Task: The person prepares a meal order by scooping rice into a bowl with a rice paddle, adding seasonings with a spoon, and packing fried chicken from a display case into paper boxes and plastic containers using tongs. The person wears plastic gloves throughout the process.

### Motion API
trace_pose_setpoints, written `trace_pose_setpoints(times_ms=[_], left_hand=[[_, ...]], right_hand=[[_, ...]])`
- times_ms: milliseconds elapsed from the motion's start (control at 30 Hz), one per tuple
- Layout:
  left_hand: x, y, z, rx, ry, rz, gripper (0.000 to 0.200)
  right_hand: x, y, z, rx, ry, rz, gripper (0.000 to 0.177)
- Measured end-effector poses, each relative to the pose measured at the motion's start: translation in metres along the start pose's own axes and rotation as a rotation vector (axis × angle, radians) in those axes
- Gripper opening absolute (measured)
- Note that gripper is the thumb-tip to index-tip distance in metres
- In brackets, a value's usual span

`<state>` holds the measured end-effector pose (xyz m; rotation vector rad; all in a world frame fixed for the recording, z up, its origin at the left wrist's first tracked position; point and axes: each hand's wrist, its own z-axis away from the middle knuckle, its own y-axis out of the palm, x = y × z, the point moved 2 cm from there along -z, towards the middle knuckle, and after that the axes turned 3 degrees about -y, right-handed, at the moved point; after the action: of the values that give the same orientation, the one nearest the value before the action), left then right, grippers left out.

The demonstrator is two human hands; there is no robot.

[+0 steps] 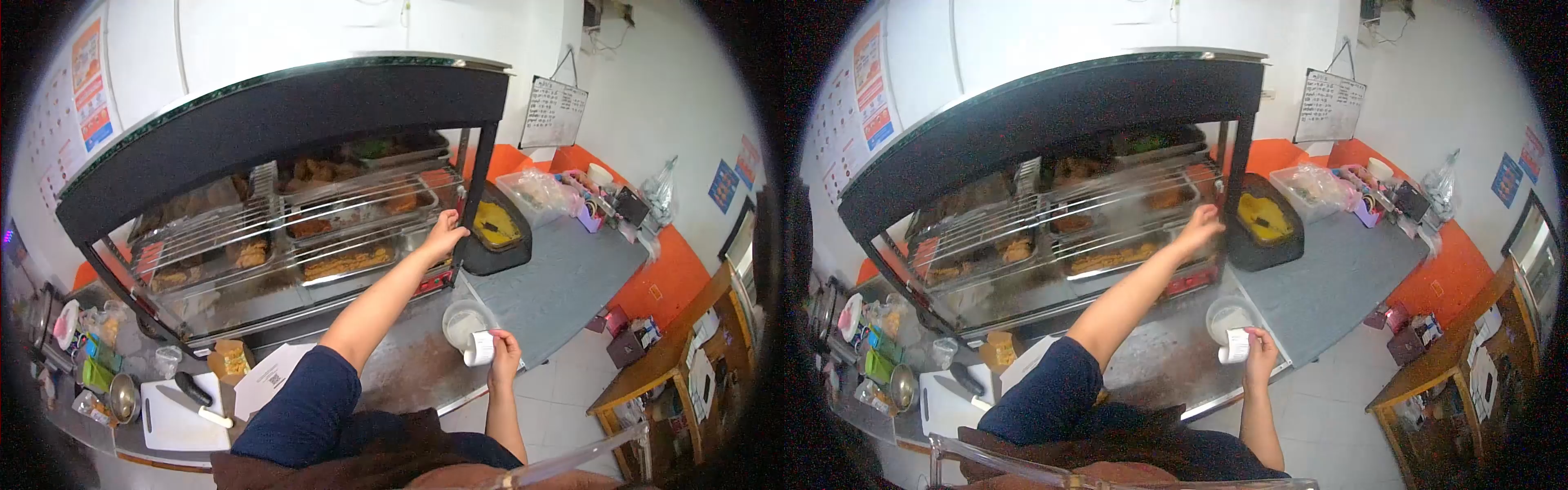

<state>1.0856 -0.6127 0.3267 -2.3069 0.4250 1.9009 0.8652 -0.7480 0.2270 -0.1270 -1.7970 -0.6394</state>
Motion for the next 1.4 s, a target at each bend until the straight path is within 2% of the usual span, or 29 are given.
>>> trace_pose_setpoints(times_ms=[67, 100, 167, 233, 333, 367, 400, 433, 500, 567, 633, 667, 700, 767, 800, 867, 900, 967, 1033, 1067, 1100, 1133, 1167, 1200, 1233, 1267, 1300, 1367, 1400], left_hand=[[0.002, -0.013, 0.022, -0.098, -0.011, -0.059, 0.055], [-0.013, -0.017, 0.053, -0.123, 0.081, -0.036, 0.049], [-0.058, -0.028, 0.145, -0.033, -0.023, 0.213, 0.04], [-0.064, -0.056, 0.223, -0.098, 0.322, 0.023, 0.03], [-0.083, -0.115, 0.336, -0.304, 0.505, -0.423, 0.021], [-0.085, -0.136, 0.368, -0.397, 0.525, -0.562, 0.02], [-0.082, -0.16, 0.397, -0.556, 0.493, -0.589, 0.02], [-0.075, -0.184, 0.422, -0.712, 0.465, -0.616, 0.02], [-0.062, -0.229, 0.468, -1.043, 0.316, -0.565, 0.017], [-0.028, -0.275, 0.508, -1.33, 0.084, -0.532, 0.014], [0.005, -0.316, 0.531, -1.353, -0.026, -0.486, 0.016], [0.022, -0.333, 0.54, -1.364, -0.133, -0.437, 0.019], [0.036, -0.35, 0.542, -1.355, -0.144, -0.435, 0.019], [0.062, -0.379, 0.533, -1.162, -0.354, -0.378, 0.034], [0.07, -0.389, 0.526, -1.103, -0.414, -0.392, 0.042], [0.08, -0.409, 0.507, -0.96, -0.487, -0.421, 0.058], [0.082, -0.411, 0.497, -1.002, -0.536, -0.334, 0.057], [0.094, -0.422, 0.486, -0.821, -0.576, -0.283, 0.058], [0.092, -0.414, 0.48, -0.886, -0.556, -0.433, 0.053], [0.089, -0.411, 0.476, -0.915, -0.488, -0.717, 0.053], [0.113, -0.424, 0.48, -0.887, -0.499, -0.796, 0.054], [0.097, -0.404, 0.476, -0.904, -0.495, -0.833, 0.058], [0.094, -0.39, 0.473, -0.868, -0.408, -0.761, 0.062], [0.128, -0.397, 0.477, -0.927, -0.45, -0.465, 0.063], [0.087, -0.347, 0.462, -1.02, -0.455, -0.515, 0.062], [0.114, -0.351, 0.461, -1.008, -0.518, -0.367, 0.059], [0.134, -0.351, 0.456, -0.977, -0.386, -0.525, 0.058], [0.139, -0.324, 0.425, -0.889, -0.302, -0.512, 0.053], [0.119, -0.286, 0.405, -0.804, -0.306, -0.378, 0.051]], right_hand=[[-0.017, 0.002, 0.011, 0.094, 0.03, 0.212, 0.018], [-0.02, 0.008, 0.021, 0.115, 0.062, 0.223, 0.018], [-0.024, 0.038, 0.038, 0.33, 0.036, 0.378, 0.019], [-0.044, 0.068, 0.057, 0.495, 0.049, 0.471, 0.021], [-0.084, 0.113, 0.096, 0.719, 0.044, 0.58, 0.025], [-0.099, 0.126, 0.111, 0.829, -0.044, 0.669, 0.028], [-0.115, 0.137, 0.124, 0.936, -0.138, 0.753, 0.032], [-0.134, 0.147, 0.134, 0.959, -0.131, 0.748, 0.032], [-0.163, 0.168, 0.153, 1.063, -0.174, 0.853, 0.044], [-0.164, 0.188, 0.167, 1.077, -0.173, 0.864, 0.047], [-0.163, 0.197, 0.173, 1.174, 0.007, 0.974, 0.052], [-0.176, 0.19, 0.175, 1.088, -0.095, 1.005, 0.054], [-0.187, 0.185, 0.175, 1.084, -0.083, 1.012, 0.054], [-0.201, 0.171, 0.172, 1.007, 0.063, 1.097, 0.05], [-0.192, 0.168, 0.173, 1.04, -0.027, 1.106, 0.043], [-0.183, 0.163, 0.178, 1.013, -0.039, 1.079, 0.04], [-0.177, 0.161, 0.182, 1.004, -0.059, 1.038, 0.037], [-0.162, 0.157, 0.187, 0.909, -0.032, 1.076, 0.032], [-0.156, 0.135, 0.189, 0.798, -0.118, 1.052, 0.028], [-0.15, 0.122, 0.187, 0.738, -0.123, 1.061, 0.028], [-0.142, 0.106, 0.186, 0.651, -0.119, 1.083, 0.028], [-0.133, 0.09, 0.185, 0.564, -0.109, 1.102, 0.027], [-0.124, 0.073, 0.182, 0.5, -0.1, 1.106, 0.027], [-0.115, 0.052, 0.177, 0.435, -0.023, 1.077, 0.027], [-0.106, 0.03, 0.173, 0.372, 0.049, 1.041, 0.028], [-0.097, 0.008, 0.168, 0.327, 0.091, 1.099, 0.029], [-0.088, -0.014, 0.164, 0.273, 0.096, 1.093, 0.029], [-0.068, -0.058, 0.156, 0.138, 0.084, 1.082, 0.03], [-0.057, -0.078, 0.152, 0.097, 0.086, 1.078, 0.03]])
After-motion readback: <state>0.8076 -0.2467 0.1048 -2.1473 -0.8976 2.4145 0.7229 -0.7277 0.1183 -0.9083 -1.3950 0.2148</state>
